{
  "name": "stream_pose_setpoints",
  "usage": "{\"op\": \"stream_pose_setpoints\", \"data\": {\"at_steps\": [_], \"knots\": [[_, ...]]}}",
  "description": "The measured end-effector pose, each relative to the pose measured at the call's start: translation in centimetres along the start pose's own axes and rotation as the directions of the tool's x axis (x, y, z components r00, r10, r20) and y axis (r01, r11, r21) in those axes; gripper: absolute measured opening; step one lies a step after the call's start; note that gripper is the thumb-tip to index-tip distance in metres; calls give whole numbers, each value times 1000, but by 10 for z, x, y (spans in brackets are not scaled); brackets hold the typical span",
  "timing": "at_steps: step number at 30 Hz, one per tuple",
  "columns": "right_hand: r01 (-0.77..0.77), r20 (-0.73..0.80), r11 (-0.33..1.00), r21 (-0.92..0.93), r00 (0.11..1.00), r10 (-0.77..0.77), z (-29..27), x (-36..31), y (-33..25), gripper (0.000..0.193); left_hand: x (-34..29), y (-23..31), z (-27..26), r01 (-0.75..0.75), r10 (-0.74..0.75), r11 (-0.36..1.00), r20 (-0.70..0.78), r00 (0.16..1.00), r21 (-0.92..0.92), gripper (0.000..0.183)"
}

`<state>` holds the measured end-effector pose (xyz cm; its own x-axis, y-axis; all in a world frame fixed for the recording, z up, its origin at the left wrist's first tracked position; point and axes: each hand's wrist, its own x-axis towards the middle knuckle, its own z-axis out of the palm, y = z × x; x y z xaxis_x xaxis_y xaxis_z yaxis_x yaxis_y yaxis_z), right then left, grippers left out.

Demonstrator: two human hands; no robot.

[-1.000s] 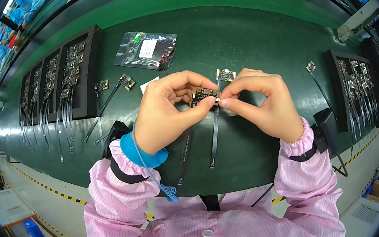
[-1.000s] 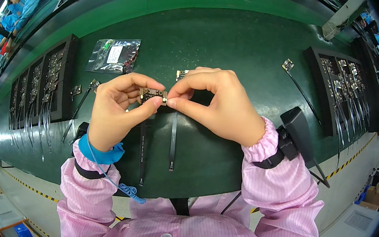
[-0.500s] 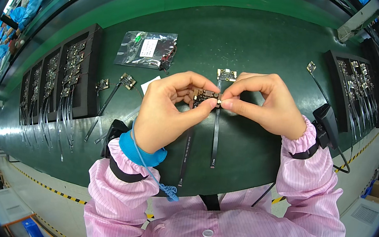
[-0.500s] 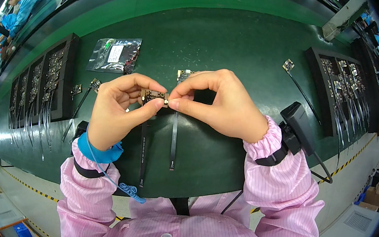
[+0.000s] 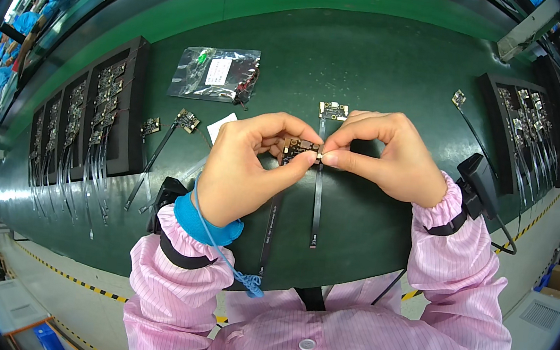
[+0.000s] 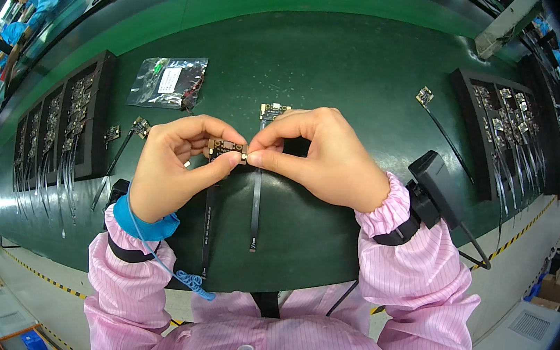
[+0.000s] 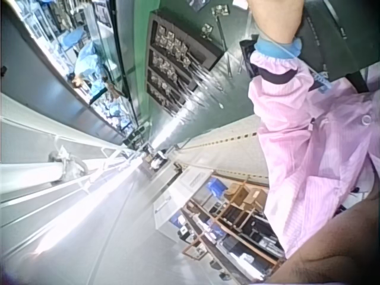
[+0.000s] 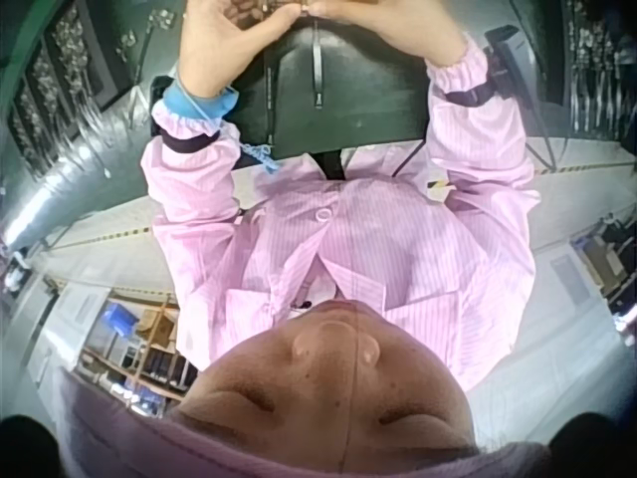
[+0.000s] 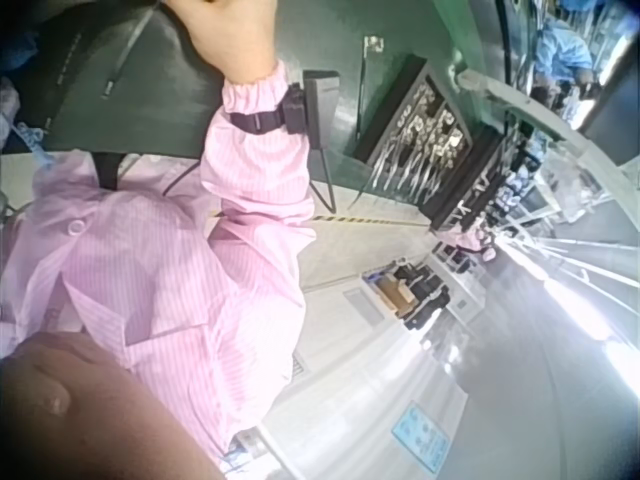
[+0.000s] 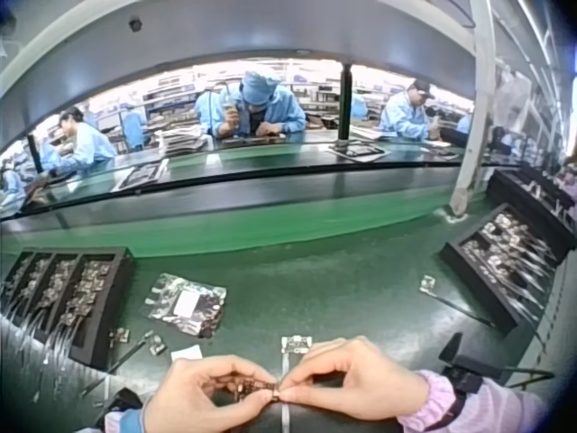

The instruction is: The person connects ribbon cables and components to printed circuit boards by hand, taking the components from a component tray and the ribbon cables from a static shielding bag.

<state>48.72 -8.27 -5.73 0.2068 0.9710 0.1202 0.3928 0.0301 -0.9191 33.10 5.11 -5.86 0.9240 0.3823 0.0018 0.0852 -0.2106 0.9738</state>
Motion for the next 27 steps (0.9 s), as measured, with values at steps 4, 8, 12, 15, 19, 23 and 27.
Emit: {"op": "stream_pose_setpoints", "data": {"at_steps": [4,8,12,15,19,23,27], "knots": [[-1,-5,996,85,1000,1,4,1,2,12,-2,3,-3,-1,1,999,3,1000,-33,16],[-7,22,987,158,1000,4,4,0,4,12,-1,5,-5,27,-26,995,11,1000,-100,16],[-100,224,970,221,973,50,1,-1,4,12,-5,10,-5,33,-24,998,141,990,-59,27],[-168,287,948,271,954,87,4,-2,4,12,-7,12,-3,39,-33,999,154,988,-36,37],[-225,140,847,481,974,179,5,-4,1,10,-6,17,-3,-221,237,952,-53,970,210,35],[-183,-7,828,529,975,221,4,-1,-2,14,-6,21,-5,-416,639,615,-115,760,670,31],[-135,17,780,611,987,158,13,-1,-6,16,-4,16,6,-419,687,543,-99,720,728,25]]}}
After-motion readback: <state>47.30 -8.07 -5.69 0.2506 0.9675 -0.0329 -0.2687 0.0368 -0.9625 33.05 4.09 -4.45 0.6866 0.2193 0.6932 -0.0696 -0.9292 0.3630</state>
